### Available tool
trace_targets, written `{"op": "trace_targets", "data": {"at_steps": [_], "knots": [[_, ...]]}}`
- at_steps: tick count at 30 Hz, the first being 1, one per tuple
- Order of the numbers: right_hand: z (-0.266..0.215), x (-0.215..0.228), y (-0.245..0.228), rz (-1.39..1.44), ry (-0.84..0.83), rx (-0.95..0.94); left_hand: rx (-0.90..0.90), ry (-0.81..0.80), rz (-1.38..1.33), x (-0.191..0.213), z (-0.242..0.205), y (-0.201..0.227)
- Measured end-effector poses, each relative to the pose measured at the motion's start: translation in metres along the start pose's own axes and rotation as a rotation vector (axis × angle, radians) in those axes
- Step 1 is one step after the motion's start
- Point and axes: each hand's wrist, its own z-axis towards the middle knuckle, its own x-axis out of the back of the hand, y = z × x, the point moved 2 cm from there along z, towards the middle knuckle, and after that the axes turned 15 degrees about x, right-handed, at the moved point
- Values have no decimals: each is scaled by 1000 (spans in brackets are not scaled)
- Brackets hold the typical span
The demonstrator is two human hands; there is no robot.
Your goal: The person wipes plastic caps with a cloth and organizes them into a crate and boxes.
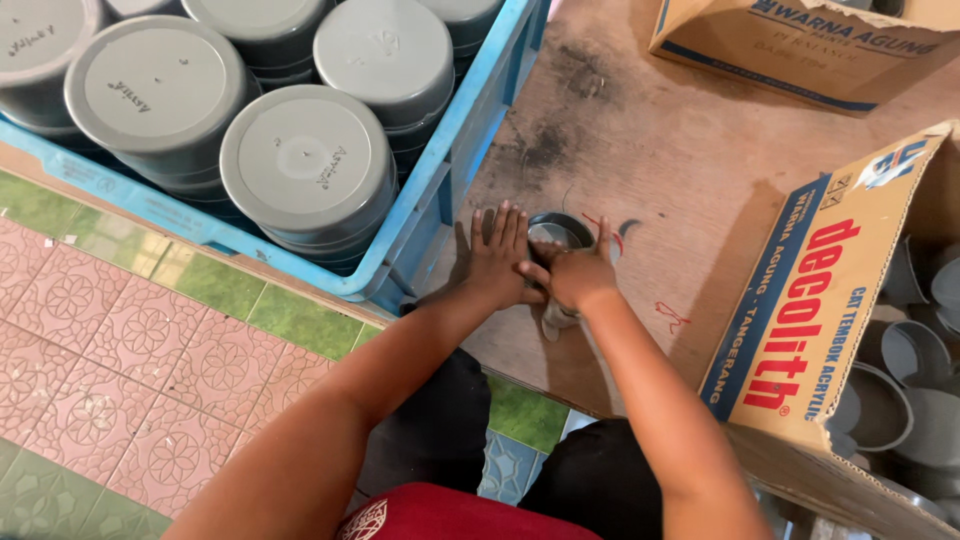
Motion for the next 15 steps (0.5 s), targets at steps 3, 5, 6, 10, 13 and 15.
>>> {"op": "trace_targets", "data": {"at_steps": [3,5,6,10,13,15], "knots": [[-27,7,-2,-90,-10,-19,-1,21,66,-9,6,0],[-45,9,0,-94,10,57,-7,38,53,-1,0,2],[-55,9,0,-100,31,140,-6,55,39,3,-3,2],[-71,-23,32,-51,220,244,-11,59,-10,3,-3,1],[-71,-45,45,-30,293,226,-12,23,-14,4,-3,1],[-74,-47,43,66,369,190,-14,17,-19,6,-4,1]]}}
